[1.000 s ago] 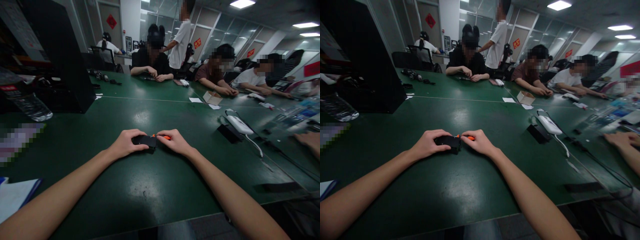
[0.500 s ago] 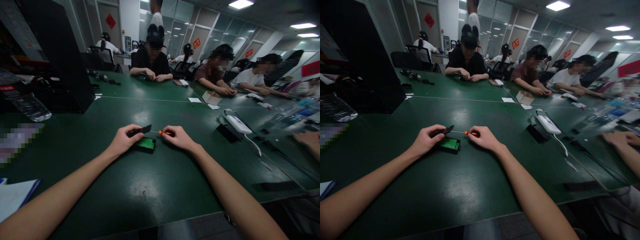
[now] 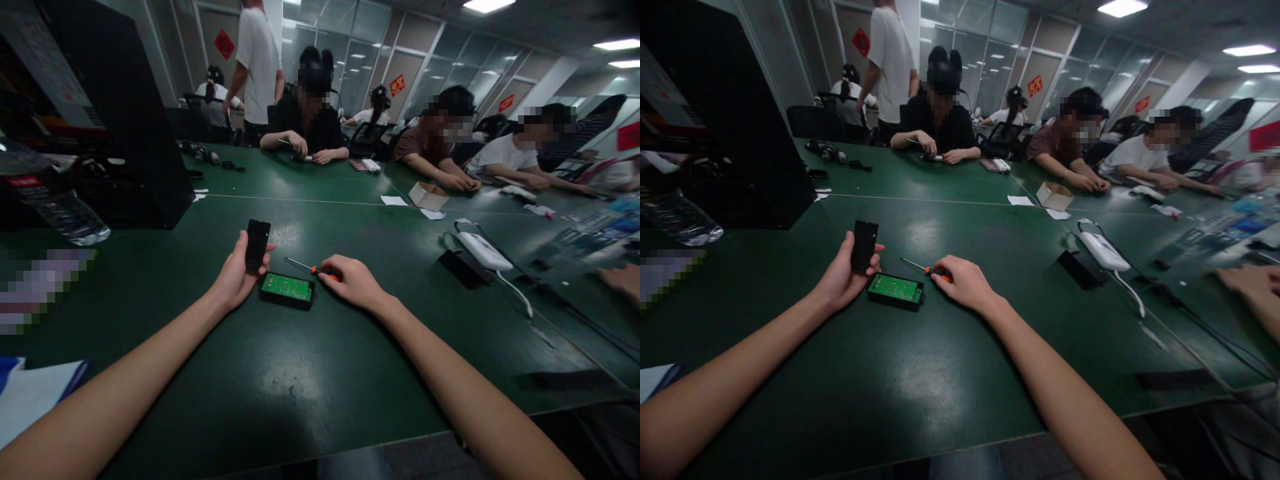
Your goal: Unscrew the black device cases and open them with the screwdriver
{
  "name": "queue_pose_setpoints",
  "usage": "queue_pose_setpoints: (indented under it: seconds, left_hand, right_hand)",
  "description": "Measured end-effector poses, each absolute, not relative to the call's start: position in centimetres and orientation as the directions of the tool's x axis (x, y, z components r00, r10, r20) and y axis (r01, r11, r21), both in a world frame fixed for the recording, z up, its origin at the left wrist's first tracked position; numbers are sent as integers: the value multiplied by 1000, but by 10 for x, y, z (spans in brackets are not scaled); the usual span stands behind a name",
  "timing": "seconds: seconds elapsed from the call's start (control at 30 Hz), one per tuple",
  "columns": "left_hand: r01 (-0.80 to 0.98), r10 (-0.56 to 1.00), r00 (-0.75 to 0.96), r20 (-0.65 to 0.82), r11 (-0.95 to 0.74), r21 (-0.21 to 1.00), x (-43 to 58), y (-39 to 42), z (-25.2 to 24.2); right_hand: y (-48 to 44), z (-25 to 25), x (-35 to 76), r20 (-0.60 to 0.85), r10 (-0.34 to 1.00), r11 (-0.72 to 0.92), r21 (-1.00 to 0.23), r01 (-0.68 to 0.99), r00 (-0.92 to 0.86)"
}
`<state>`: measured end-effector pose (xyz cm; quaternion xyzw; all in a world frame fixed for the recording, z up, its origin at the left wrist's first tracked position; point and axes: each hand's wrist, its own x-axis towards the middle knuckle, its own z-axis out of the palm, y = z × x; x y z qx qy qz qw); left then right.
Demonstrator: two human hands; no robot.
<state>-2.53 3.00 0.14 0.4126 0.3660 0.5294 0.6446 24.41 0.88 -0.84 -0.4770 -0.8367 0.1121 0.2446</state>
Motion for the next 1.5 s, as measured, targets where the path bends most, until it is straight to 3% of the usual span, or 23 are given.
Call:
queue_pose_setpoints:
  seconds: [0.27, 0.5, 0.83, 1.13, 1.5]
  left_hand:
    - [-522, 972, 190, -140, 221, 824, -22, 27, 13]
    - [-520, 979, 192, -63, 156, 840, -22, 27, 15]
    - [-345, 987, 154, 48, 8, 938, -20, 26, 4]
    - [-162, 982, 181, 58, -29, 986, -22, 29, -7]
    - [-117, 962, 254, 98, -70, 991, -20, 26, -5]
  right_hand:
    - [8, -11, 240, 320, 836, 546, -414, 728, -445]
    - [5, -10, 230, 400, 803, 591, -433, 681, -442]
    - [-9, -4, 214, 607, 718, 681, -511, 525, -340]
    - [-13, -8, 200, 553, 799, 601, -711, 365, -238]
    - [-15, -8, 197, 524, 827, 561, -741, 368, -205]
